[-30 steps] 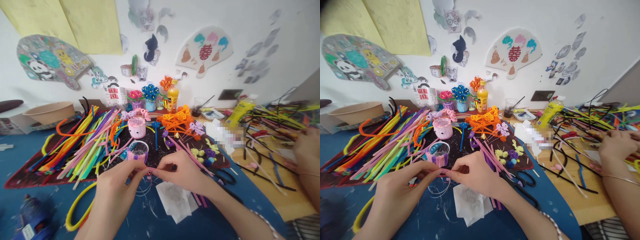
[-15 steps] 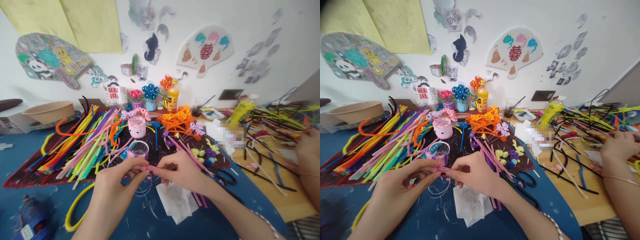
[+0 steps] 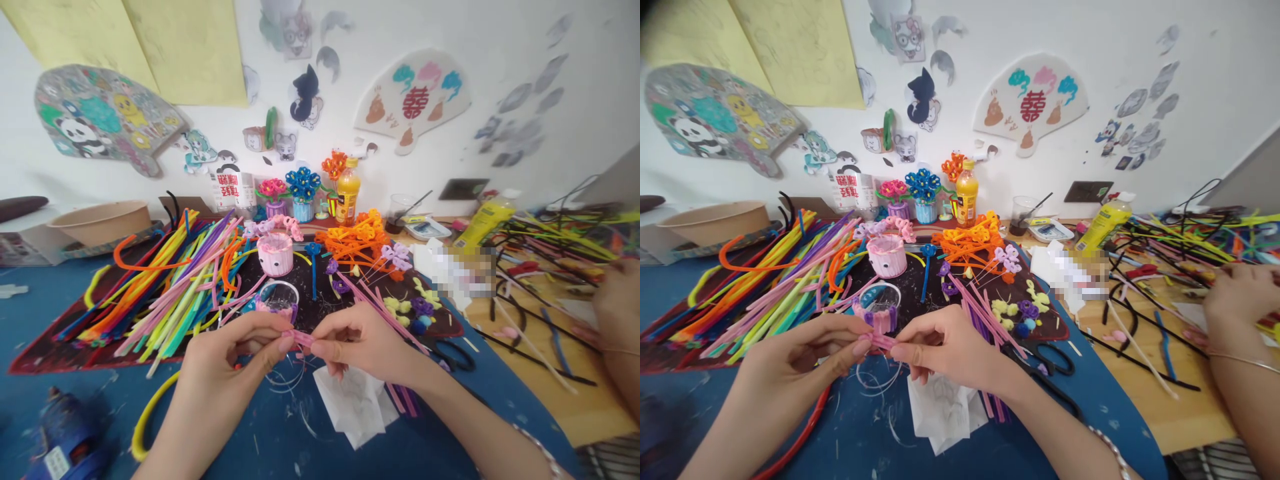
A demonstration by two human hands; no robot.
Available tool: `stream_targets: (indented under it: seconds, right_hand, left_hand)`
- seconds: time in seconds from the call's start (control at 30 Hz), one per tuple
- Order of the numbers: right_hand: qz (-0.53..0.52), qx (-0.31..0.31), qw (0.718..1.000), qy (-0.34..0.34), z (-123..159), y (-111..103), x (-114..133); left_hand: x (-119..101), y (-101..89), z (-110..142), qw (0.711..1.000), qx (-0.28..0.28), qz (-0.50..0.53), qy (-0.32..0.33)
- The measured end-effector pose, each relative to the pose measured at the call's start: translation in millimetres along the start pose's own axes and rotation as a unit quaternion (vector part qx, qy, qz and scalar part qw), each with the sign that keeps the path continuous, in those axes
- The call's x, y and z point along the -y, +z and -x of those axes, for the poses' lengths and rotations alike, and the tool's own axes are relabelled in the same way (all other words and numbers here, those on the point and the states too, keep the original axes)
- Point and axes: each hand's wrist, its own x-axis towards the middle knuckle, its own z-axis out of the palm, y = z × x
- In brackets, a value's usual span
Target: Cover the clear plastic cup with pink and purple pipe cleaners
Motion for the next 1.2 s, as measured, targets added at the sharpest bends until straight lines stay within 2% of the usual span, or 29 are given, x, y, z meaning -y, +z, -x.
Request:
stream_targets:
  seconds: [0.17, 0.47, 0.7, 0.77, 0.9, 1.03, 1.13, 1.2]
  right_hand:
    - [0.077, -0.018, 0.997, -0.025, 1.4, 1.3, -0.3]
    - [0.154, -0.045, 0.979, -0.129, 3.5, 4.2, -1.2]
    - [0.163, -0.064, 0.978, -0.109, 4.9, 2.9, 1.8]
    - [0.14, -0.046, 0.985, -0.09, 4.6, 1.5, 1.0]
    - [0.011, 0.049, 0.998, -0.045, 2.7, -2.9, -0.2]
    - [-0.068, 0.133, 0.989, -0.014, 1.2, -5.5, 0.5]
    - [-0.114, 0.181, 0.977, 0.011, 0.4, -4.8, -0.6]
    - [-0.124, 0.184, 0.975, 0.024, -0.4, -3.7, -2.7]
  left_hand:
    - [-1.8, 2.4, -1.3, 1.0, 0.002, -0.006, 0.005]
    - [-2.5, 6.0, 1.4, 0.999, -0.037, -0.033, -0.001]
    - [-1.4, -0.3, -2.5, 0.998, 0.026, 0.036, -0.046]
    - [-2.2, -0.8, -3.0, 0.998, 0.032, 0.03, -0.041]
    - [-1.6, -3.6, -2.2, 0.998, 0.041, 0.036, -0.029]
    - [2.5, -5.3, -1.7, 0.993, 0.084, 0.071, -0.036]
    - [4.6, -3.0, -2.6, 0.993, 0.081, 0.075, -0.028]
    - [4.4, -1.0, -3.4, 0.994, 0.075, 0.072, -0.019]
